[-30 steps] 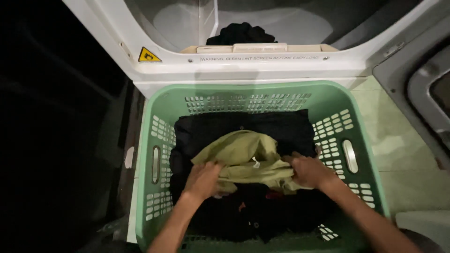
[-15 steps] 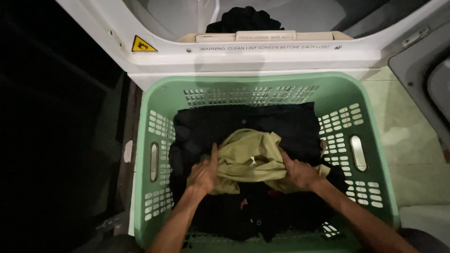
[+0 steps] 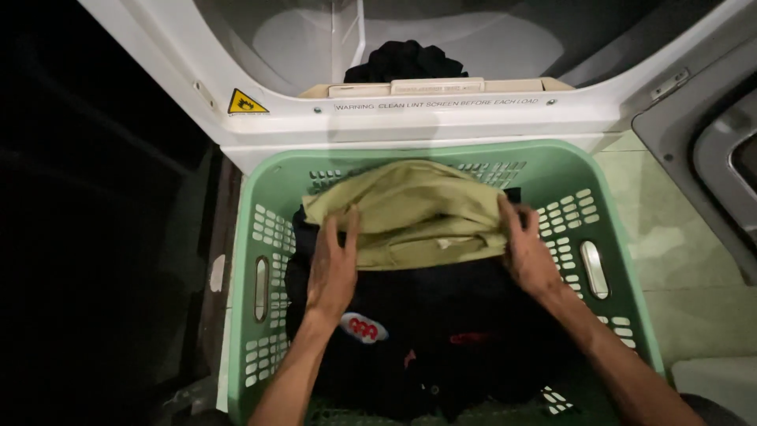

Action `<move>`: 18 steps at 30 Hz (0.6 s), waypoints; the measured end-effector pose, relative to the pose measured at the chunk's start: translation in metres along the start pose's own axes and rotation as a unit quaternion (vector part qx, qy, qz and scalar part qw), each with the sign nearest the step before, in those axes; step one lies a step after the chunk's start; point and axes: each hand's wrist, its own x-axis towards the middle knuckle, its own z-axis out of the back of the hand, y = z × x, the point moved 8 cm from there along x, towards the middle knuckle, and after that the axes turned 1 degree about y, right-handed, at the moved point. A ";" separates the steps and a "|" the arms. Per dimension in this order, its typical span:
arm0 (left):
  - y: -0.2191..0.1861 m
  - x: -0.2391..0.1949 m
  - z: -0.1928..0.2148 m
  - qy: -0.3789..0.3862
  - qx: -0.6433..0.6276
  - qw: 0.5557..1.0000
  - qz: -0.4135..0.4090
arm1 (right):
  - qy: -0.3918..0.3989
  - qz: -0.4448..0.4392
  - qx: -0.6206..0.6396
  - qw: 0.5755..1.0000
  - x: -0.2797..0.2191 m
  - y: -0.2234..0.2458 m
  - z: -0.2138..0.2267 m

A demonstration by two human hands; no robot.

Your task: Unloading clean clothes from a dryer into a laundry basket and smoothing them down.

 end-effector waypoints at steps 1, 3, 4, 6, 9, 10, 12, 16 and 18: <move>0.001 -0.005 -0.010 -0.033 0.032 0.999 -0.015 | 0.034 0.016 -0.001 0.999 -0.001 0.007 -0.005; 0.001 -0.011 -0.016 -0.067 0.064 0.995 -0.028 | 0.068 0.033 -0.004 0.997 0.000 0.006 -0.019; 0.000 -0.013 -0.011 -0.064 0.020 0.997 -0.041 | 0.099 0.054 -0.053 0.992 0.001 0.002 -0.033; 0.001 -0.019 -0.015 -0.060 -0.024 0.997 -0.052 | 0.131 0.076 -0.103 0.983 0.003 -0.014 -0.056; -0.003 -0.017 -0.023 0.025 0.001 0.998 -0.063 | 0.137 0.075 -0.086 0.984 0.009 -0.040 -0.080; 0.008 -0.013 -0.026 0.161 -0.162 0.969 0.089 | 0.124 0.095 -0.060 0.986 0.012 -0.042 -0.085; 0.017 -0.027 -0.042 0.287 -0.315 0.873 0.238 | 0.114 0.114 -0.033 0.986 0.007 -0.034 -0.080; 0.000 -0.028 -0.019 0.186 -0.138 0.972 -0.042 | 0.125 0.162 0.038 0.978 -0.014 0.000 -0.055; 0.011 -0.042 -0.043 0.240 -0.281 0.929 0.031 | 0.120 0.176 0.046 0.976 -0.018 -0.005 -0.051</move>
